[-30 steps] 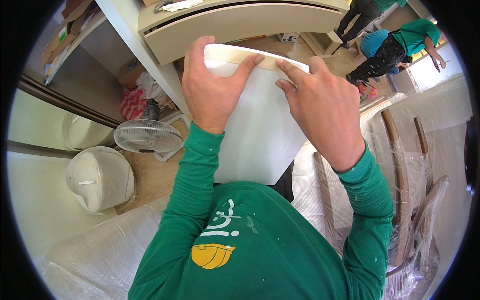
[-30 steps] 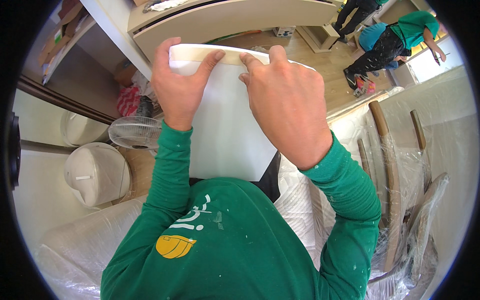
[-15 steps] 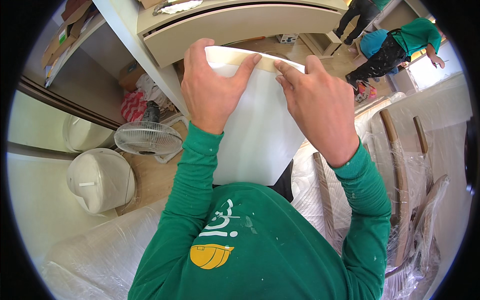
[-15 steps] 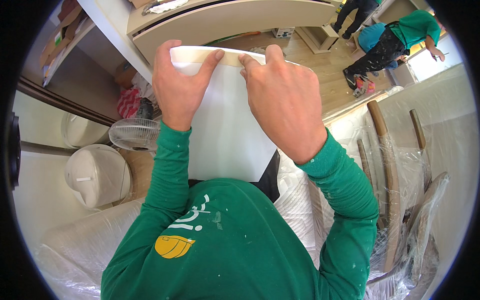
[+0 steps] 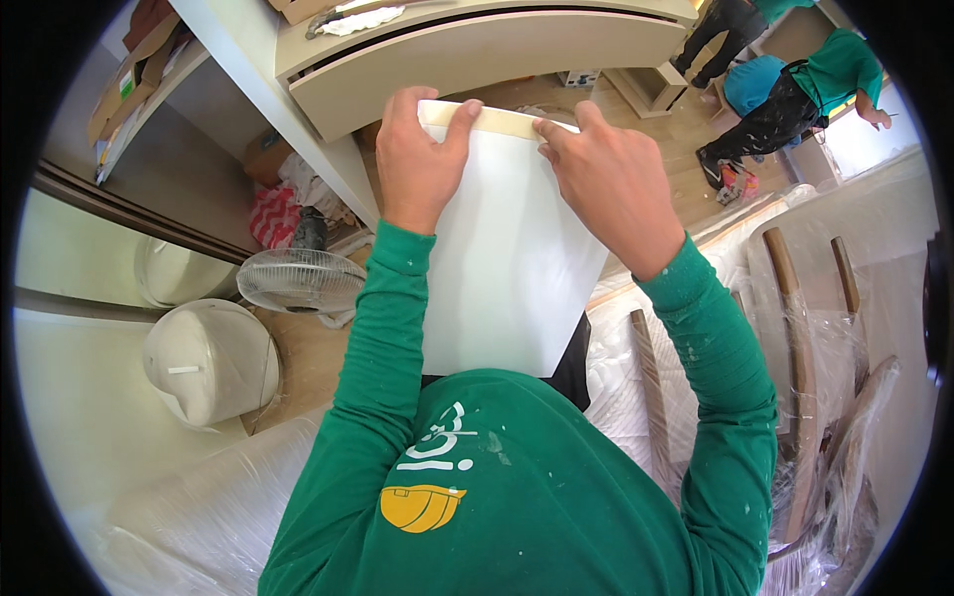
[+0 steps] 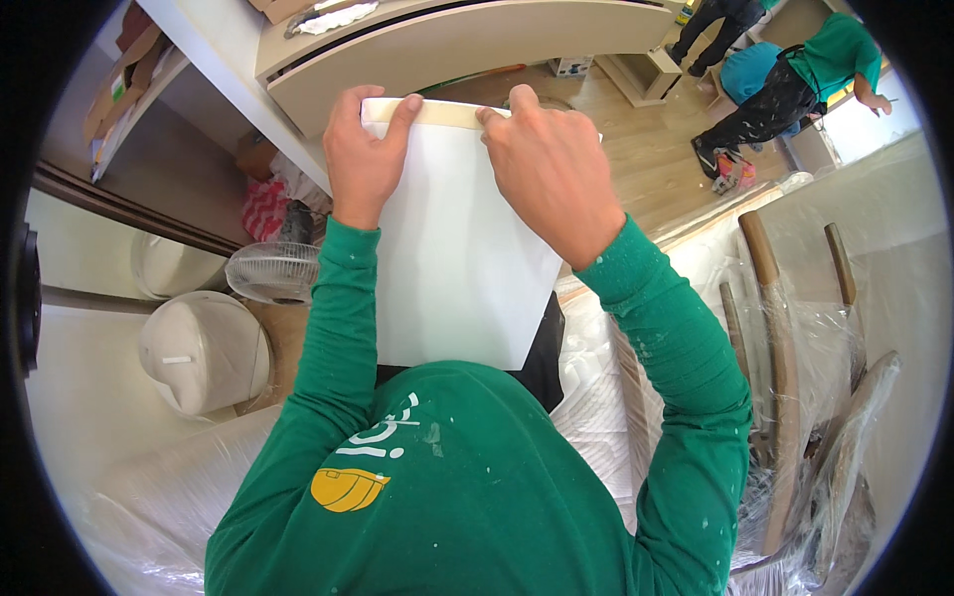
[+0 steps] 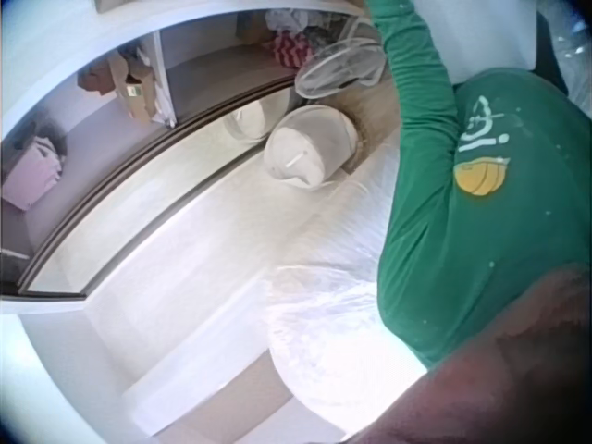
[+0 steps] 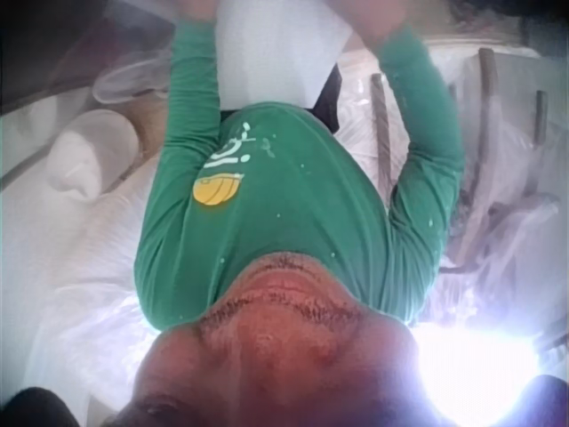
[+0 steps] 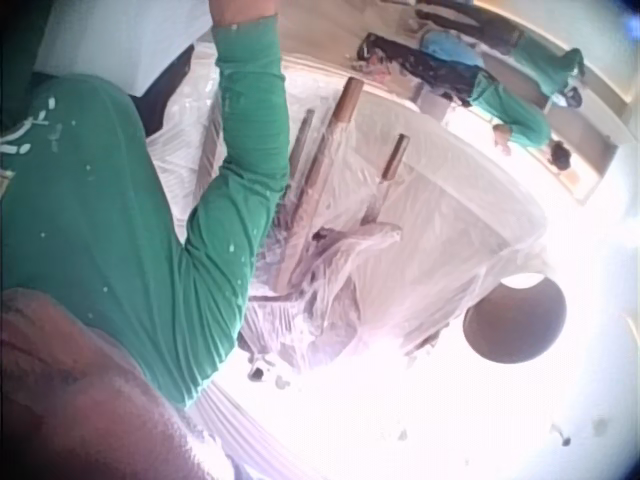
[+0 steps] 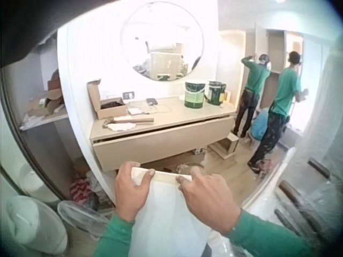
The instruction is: The person applies masking tape to the edge of a white rectangular panel, presses the tape down by hand along the side, and then uses a sanding block to smooth or trim the taped edge.
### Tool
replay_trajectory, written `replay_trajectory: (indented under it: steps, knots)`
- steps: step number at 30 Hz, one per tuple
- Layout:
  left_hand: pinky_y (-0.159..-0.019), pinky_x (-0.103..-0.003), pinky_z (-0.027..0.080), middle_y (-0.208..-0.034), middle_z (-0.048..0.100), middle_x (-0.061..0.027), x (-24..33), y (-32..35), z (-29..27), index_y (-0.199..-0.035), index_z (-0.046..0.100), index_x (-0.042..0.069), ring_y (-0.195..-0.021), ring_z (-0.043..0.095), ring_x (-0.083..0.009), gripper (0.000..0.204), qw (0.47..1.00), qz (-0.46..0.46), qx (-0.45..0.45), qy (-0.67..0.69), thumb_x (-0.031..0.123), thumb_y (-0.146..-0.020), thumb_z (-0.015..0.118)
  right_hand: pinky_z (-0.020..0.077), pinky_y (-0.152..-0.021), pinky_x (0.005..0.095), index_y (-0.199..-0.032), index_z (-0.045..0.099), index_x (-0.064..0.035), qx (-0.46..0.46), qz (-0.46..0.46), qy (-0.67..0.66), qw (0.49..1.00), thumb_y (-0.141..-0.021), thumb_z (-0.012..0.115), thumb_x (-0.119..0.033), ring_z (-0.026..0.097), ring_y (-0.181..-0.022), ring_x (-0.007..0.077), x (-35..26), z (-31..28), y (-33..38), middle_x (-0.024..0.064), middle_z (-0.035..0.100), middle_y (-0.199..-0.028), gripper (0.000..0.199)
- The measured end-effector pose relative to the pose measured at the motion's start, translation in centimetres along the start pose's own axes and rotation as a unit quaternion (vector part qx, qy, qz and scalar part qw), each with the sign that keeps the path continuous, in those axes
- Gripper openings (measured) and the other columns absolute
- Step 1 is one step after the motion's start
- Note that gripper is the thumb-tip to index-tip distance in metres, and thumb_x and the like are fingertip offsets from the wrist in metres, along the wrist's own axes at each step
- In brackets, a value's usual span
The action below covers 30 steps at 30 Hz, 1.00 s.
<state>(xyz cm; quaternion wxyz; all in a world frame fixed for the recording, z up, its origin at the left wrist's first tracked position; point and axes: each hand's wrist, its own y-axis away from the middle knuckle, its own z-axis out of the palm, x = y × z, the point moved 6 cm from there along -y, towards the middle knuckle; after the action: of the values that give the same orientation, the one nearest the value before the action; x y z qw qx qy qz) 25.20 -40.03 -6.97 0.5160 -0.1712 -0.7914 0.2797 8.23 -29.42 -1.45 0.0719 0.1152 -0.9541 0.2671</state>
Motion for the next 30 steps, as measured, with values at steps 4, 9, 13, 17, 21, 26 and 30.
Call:
replay_trajectory:
  steps: [4, 9, 13, 17, 21, 26, 30]
  knots:
    - [-0.082, -0.047, 0.055, -0.105, 0.067, -0.0174, -2.4, -0.3, 1.0, -0.116, 0.064, 0.0, -0.096, 0.069, -0.0395, 0.065, 1.0, 0.002, -0.019, 0.004, 0.048, -0.081, 0.088, 0.0509, -0.056, 0.0373, -0.106, 0.08, -0.0062, -0.009, 0.006, -0.017, 1.0, -0.096, 0.064, -0.013, 0.069, -0.065, 0.0249, 0.5, 2.3, -0.8, 0.0105, 0.062, -0.086, 0.02]
    - [-0.086, -0.046, 0.055, -0.12, 0.064, -0.0202, -0.6, 0.4, 2.5, -0.122, 0.061, -0.005, -0.105, 0.067, -0.037, 0.076, 0.992, -0.003, -0.033, -0.122, 0.047, -0.076, 0.093, 0.052, -0.057, 0.0369, -0.107, 0.08, -0.0058, -0.025, 0.003, -0.014, 1.0, -0.094, 0.065, -0.012, 0.069, -0.064, 0.0254, 1.1, 4.5, -1.5, 0.0099, 0.062, -0.085, 0.021]
    - [-0.086, -0.042, 0.056, -0.117, 0.065, -0.0191, -1.7, 0.3, 3.3, -0.122, 0.061, -0.004, -0.1, 0.067, -0.0344, 0.073, 0.994, 0.009, -0.026, -0.108, 0.045, -0.078, 0.092, 0.0527, -0.058, 0.037, -0.108, 0.079, -0.006, -0.03, 0.01, -0.006, 0.999, -0.092, 0.066, -0.013, 0.069, -0.064, 0.0251, 1.3, 5.6, -1.5, 0.0095, 0.062, -0.085, 0.021]
    - [-0.083, -0.033, 0.054, -0.109, 0.069, -0.0137, -4.0, 0.2, 3.3, -0.122, 0.063, -0.003, -0.092, 0.067, -0.0229, 0.051, 0.995, -0.075, -0.063, -0.019, 0.033, -0.092, 0.082, 0.0529, -0.059, 0.0376, -0.109, 0.078, -0.0068, -0.035, 0.026, -0.031, 0.999, -0.091, 0.071, -0.016, 0.068, -0.066, 0.025, 1.8, 5.8, -1.4, 0.0098, 0.062, -0.088, 0.022]
    - [-0.081, -0.028, 0.052, -0.103, 0.07, -0.0082, -6.3, 0.1, 3.0, -0.122, 0.065, -0.001, -0.089, 0.064, -0.0151, 0.031, 0.997, -0.016, -0.044, 0.053, 0.022, -0.102, 0.069, 0.0535, -0.061, 0.0379, -0.116, 0.075, -0.0078, -0.053, 0.038, -0.047, 0.997, -0.088, 0.076, -0.019, 0.069, -0.071, 0.0253, 1.7, 5.2, -1.5, 0.0103, 0.062, -0.092, 0.031]
    - [-0.08, -0.031, 0.052, -0.096, 0.069, -0.0077, -5.6, -0.5, 2.0, -0.116, 0.067, 0.0, -0.088, 0.065, -0.0164, 0.031, 0.997, -0.002, -0.061, 0.042, 0.027, -0.102, 0.07, 0.0547, -0.064, 0.0388, -0.127, 0.069, -0.0082, -0.053, 0.046, -0.069, 0.995, -0.086, 0.079, -0.019, 0.07, -0.075, 0.027, 1.9, 4.2, -1.3, 0.0107, 0.063, -0.093, 0.043]
    - [-0.074, -0.037, 0.053, -0.089, 0.069, -0.0114, -2.3, -1.6, 1.2, -0.101, 0.065, 0.0, -0.081, 0.066, -0.022, 0.048, 0.994, 0.03, -0.066, -0.085, 0.044, -0.09, 0.081, 0.0549, -0.066, 0.0395, -0.133, 0.066, -0.0077, -0.047, 0.053, -0.095, 0.993, -0.086, 0.079, -0.018, 0.07, -0.078, 0.028, 2.0, 3.3, -1.0, 0.0106, 0.065, -0.093, 0.05]
